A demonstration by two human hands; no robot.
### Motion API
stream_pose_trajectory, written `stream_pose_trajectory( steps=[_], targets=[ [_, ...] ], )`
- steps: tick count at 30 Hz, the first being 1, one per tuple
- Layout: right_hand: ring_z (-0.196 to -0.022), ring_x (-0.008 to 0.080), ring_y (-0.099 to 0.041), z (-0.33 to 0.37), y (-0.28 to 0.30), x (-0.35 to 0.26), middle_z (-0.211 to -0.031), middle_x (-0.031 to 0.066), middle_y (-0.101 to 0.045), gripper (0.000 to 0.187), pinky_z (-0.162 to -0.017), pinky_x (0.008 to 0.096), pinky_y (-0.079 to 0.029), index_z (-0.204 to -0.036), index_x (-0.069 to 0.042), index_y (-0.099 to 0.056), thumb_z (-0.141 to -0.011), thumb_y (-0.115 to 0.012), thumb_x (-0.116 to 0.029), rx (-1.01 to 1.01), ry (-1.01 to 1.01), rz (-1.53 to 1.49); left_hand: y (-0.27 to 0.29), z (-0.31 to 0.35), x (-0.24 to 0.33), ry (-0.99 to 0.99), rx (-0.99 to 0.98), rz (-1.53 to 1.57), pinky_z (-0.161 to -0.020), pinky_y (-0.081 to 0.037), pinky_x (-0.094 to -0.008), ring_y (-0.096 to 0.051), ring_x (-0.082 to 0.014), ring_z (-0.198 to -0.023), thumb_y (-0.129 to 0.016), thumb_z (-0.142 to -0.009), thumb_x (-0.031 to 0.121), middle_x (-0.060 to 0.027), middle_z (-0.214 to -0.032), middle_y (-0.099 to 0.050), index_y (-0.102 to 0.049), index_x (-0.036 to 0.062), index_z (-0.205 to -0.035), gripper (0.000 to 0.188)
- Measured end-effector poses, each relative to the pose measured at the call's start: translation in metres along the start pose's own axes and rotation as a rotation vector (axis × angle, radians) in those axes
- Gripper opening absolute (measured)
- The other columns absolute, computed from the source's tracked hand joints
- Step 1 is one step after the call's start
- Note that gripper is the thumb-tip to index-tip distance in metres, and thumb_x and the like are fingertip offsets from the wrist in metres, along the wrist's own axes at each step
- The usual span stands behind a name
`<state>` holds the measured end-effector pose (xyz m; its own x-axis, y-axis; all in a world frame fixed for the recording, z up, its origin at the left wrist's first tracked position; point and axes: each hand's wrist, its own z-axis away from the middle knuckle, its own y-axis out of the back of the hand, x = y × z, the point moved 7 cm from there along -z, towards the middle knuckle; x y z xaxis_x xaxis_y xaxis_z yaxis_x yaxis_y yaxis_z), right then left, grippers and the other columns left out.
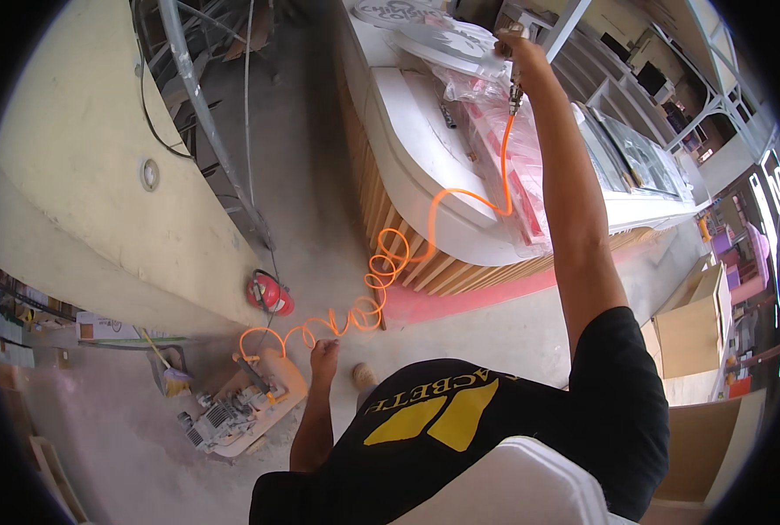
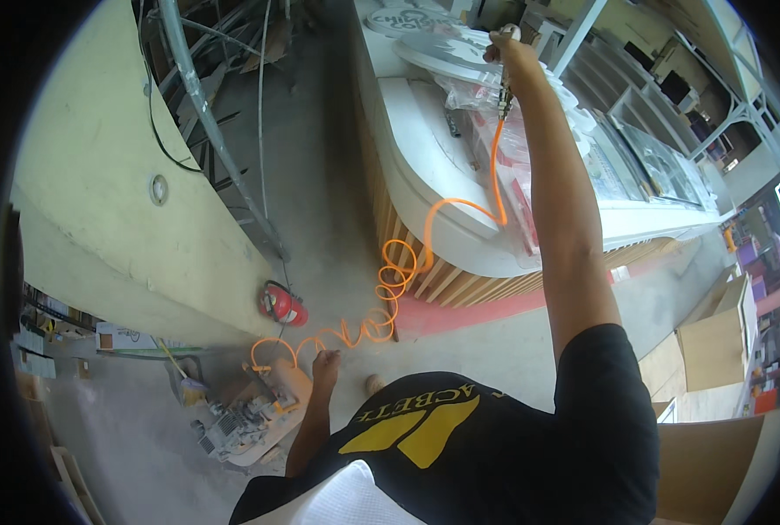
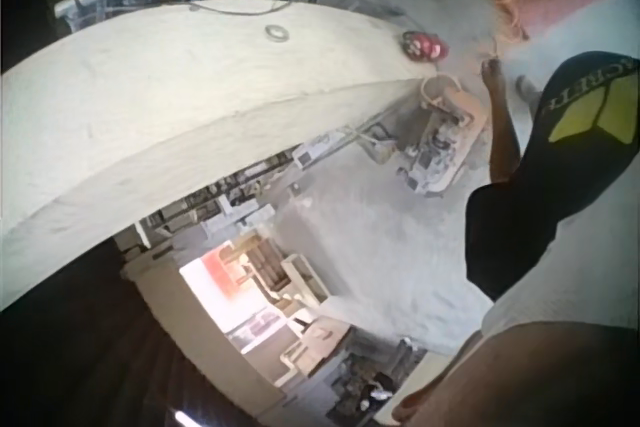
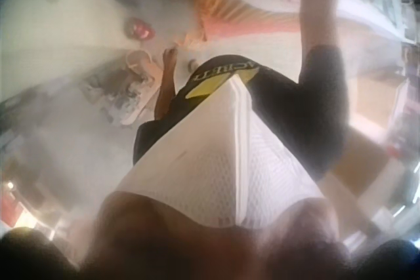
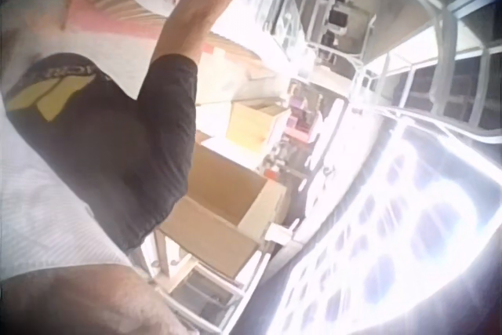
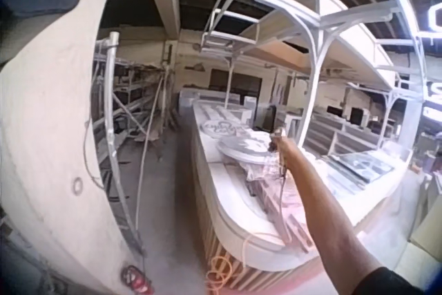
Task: Use a compressed air sprayer to blow dust and debris off acrylic sign letters and furniture surfaces.
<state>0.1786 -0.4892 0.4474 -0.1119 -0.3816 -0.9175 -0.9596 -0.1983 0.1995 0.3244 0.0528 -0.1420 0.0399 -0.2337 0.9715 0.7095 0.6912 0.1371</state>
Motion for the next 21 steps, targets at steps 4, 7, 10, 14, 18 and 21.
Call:
stream_pose_trajectory(
  steps=[4,7,10,14,18,21],
  targets=[
    [-0.073,0.0145,-0.053,-0.003,0.002,0.004,-0.075,0.0051,-0.065,0.031,-0.071,0.0285,-0.037,-0.079,-0.005,-0.065,-0.083,-0.058,-0.035,-0.120,-0.049,0.278,-0.053,-0.029,0.042,-0.010,-0.160,0.010,-0.061,-0.044,-0.0246,-0.053,-0.0085,-0.065,-0.063,-0.082,0.020,-0.0033,-0.071,-0.060,-0.059,0.0003,-0.084,0.021],
    [-0.074,0.0147,-0.054,0.012,-0.001,-0.003,-0.080,0.0042,-0.066,0.030,-0.073,0.0276,-0.035,-0.083,-0.006,-0.065,-0.084,-0.057,-0.035,-0.189,-0.101,0.190,-0.065,-0.037,0.051,0.007,-0.227,0.050,-0.061,-0.044,-0.0245,-0.053,-0.0087,-0.064,-0.063,-0.082,0.021,-0.0027,-0.070,-0.060,-0.059,0.0006,-0.084,0.020],
    [-0.074,0.0146,-0.055,0.004,0.021,0.006,-0.082,0.0054,-0.065,0.029,-0.075,0.0259,-0.037,-0.086,-0.006,-0.062,-0.086,-0.056,-0.034,-0.145,-0.126,0.045,-0.067,-0.045,0.042,0.030,-0.242,0.037,-0.059,-0.044,-0.0243,-0.053,-0.0090,-0.062,-0.063,-0.082,0.020,-0.0025,-0.069,-0.060,-0.059,0.0003,-0.084,0.020],
    [-0.075,0.0144,-0.054,-0.002,-0.006,0.011,-0.073,0.0036,-0.060,0.030,-0.075,0.0267,-0.037,-0.083,-0.007,-0.061,-0.086,-0.055,-0.036,-0.276,-0.060,0.090,-0.055,-0.030,0.010,0.150,-0.266,0.004,-0.055,-0.044,-0.0238,-0.052,-0.0092,-0.059,-0.062,-0.082,0.020,-0.0026,-0.067,-0.059,-0.059,-0.0007,-0.084,0.021],
    [-0.075,0.0139,-0.055,-0.025,-0.028,-0.001,-0.070,0.0039,-0.058,0.036,-0.074,0.0271,-0.039,-0.091,-0.007,-0.061,-0.087,-0.051,-0.041,-0.315,-0.072,0.381,-0.037,-0.013,-0.025,0.230,-0.252,0.001,-0.056,-0.044,-0.0249,-0.053,-0.0099,-0.059,-0.062,-0.082,0.020,-0.0034,-0.067,-0.060,-0.059,-0.0010,-0.082,0.021],
    [-0.080,0.0176,-0.056,-0.080,0.021,0.004,-0.070,0.0050,-0.058,0.054,-0.077,0.0327,-0.044,-0.108,-0.005,-0.060,-0.085,-0.051,-0.053,-0.381,0.049,0.507,-0.026,-0.013,-0.030,0.220,-0.229,-0.005,-0.056,-0.045,-0.0272,-0.055,-0.0112,-0.059,-0.062,-0.080,0.021,-0.0036,-0.065,-0.060,-0.059,-0.0010,-0.081,0.022]
  ],
)
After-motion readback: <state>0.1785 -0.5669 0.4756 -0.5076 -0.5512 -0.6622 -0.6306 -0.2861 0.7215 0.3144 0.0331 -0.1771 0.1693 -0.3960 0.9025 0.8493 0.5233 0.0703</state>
